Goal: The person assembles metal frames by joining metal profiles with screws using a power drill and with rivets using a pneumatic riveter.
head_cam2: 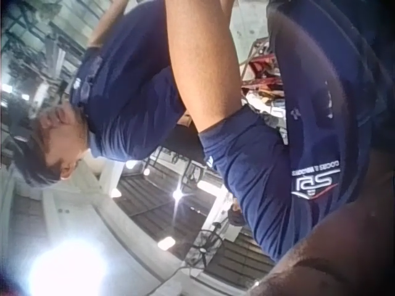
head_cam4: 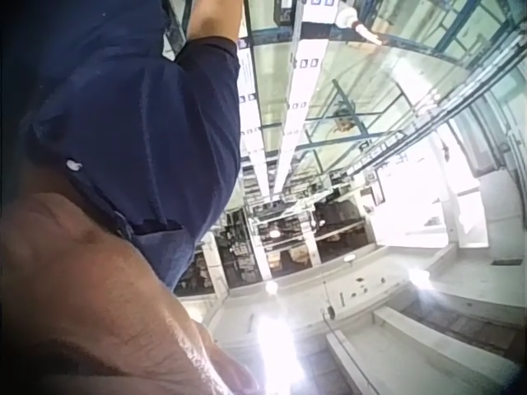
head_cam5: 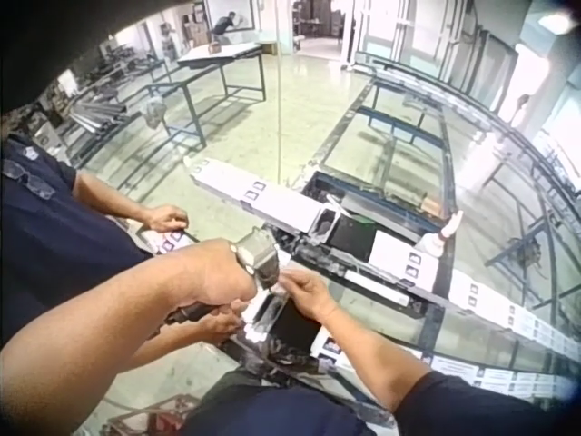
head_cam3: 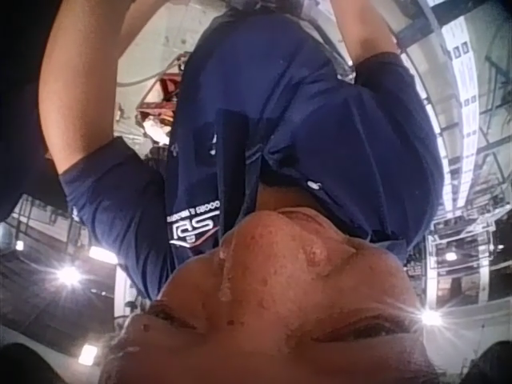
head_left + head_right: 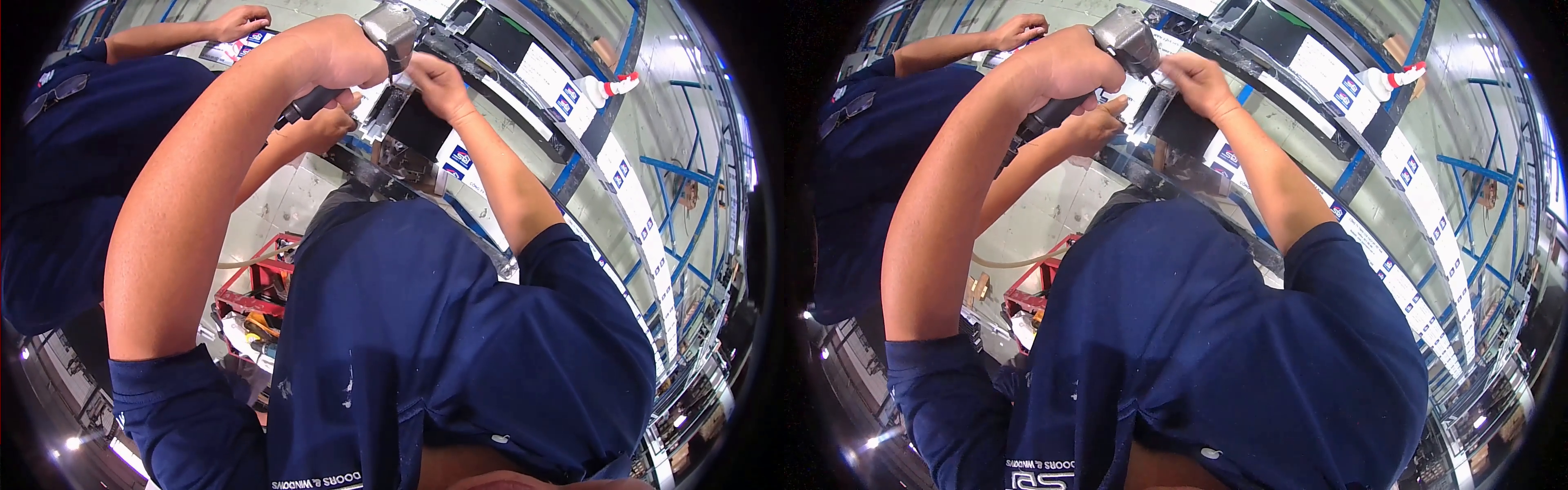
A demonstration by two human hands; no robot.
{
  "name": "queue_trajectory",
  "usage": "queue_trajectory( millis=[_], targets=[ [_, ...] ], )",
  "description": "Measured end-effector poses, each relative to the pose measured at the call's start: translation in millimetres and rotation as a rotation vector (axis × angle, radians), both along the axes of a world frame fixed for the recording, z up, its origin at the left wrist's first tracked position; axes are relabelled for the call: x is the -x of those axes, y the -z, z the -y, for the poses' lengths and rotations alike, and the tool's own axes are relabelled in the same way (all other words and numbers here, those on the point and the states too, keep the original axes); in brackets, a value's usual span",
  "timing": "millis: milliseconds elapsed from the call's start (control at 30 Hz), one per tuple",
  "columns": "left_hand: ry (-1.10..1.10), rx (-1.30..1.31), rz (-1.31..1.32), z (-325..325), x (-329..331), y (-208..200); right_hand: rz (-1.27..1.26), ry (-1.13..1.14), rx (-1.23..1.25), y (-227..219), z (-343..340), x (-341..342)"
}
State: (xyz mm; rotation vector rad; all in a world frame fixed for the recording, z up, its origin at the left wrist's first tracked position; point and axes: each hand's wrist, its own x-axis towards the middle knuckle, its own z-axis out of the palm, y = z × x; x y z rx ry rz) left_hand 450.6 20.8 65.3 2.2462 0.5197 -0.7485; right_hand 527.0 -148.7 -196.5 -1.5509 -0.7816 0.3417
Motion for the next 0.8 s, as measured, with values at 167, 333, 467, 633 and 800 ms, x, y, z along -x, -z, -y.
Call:
queue_trajectory(
  millis=[167, 333, 467, 633, 800],
  targets=[
    [0.073, -0.070, -0.125, 10.2, -11.4, 0.7, 0.069, 0.107, -0.403, -91.2, -2.0, -8.0],
    [0.098, -0.044, -0.059, 4.0, -9.2, 10.2, -0.064, -0.096, -0.184, -150.3, -9.8, 3.8],
    [0.127, -0.028, -0.042, 8.3, -11.5, 11.0, -0.059, -0.073, -0.266, -143.0, -9.3, 3.5],
    [0.070, -0.057, -0.029, 9.4, -5.3, -1.5, 0.171, -0.101, -0.336, -144.6, -14.1, 2.2],
    [0.091, -0.066, -0.034, 9.0, -10.7, 4.5, 0.088, -0.050, -0.264, -143.5, -10.9, 1.8]
  ],
)
